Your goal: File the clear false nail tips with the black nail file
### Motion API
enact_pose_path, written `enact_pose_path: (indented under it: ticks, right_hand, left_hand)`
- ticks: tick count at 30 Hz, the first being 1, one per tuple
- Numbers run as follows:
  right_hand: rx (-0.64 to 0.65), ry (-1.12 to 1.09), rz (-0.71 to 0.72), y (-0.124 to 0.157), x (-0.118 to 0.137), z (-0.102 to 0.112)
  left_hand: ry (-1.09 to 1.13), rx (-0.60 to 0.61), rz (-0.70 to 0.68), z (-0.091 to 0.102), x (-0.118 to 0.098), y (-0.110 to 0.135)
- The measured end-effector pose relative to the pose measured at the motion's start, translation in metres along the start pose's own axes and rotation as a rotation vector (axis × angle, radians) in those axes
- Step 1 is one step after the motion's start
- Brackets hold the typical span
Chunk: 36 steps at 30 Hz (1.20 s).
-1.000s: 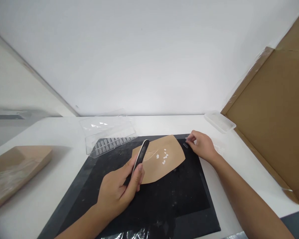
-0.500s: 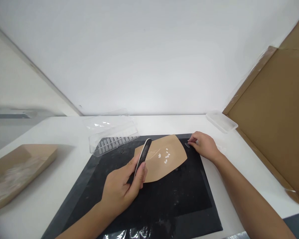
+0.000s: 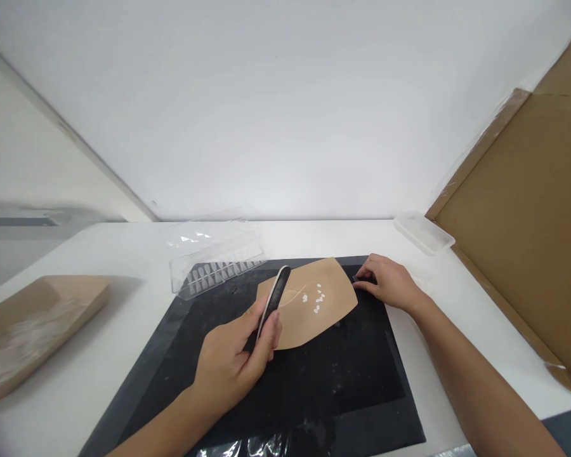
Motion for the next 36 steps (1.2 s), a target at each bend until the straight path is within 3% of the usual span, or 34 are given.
enact_pose_path:
  ticks: [7, 11, 14, 18, 23, 30, 36]
  right_hand:
    - [-0.01, -0.032, -0.007, 0.0, 0.005, -0.008]
    - [-0.219, -0.137, 0.0, -0.002, 0.014, 0.004]
    - [-0.37, -0.317, 0.001, 0.006, 0.037, 0.01]
    - [-0.447, -0.577, 0.167, 0.025, 0.083, 0.005]
    - [-0.416, -0.679, 0.215, 0.041, 0.117, -0.007]
    - [-0.413, -0.724, 0.215, 0.047, 0.124, -0.009]
    - [-0.464, -0.577, 0.362, 0.051, 0.131, -0.006]
  left_hand:
    - [0.008, 0.008, 0.018, -0.002, 0.0, 0.001]
    - [0.006, 0.045, 0.113, -0.003, 0.002, 0.002]
    - [0.061, -0.03, 0.186, -0.004, 0.005, 0.003]
    - [0.195, -0.123, 0.179, -0.003, 0.007, 0.002]
    - [0.148, -0.017, 0.147, 0.0, -0.001, -0.004]
    - [0.288, 0.05, 0.157, -0.002, -0.007, -0.006]
    - [0.436, 0.105, 0.232, -0.009, -0.01, -0.003]
Point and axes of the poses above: each hand's wrist, its own y-axis away from the middle knuckle, its own z-axis out of the back of the hand, x = y × z, the point moved 3 cm from there along -y, towards the middle knuckle, and after that the axes turned 10 degrees about -x, right-handed, at the moved point
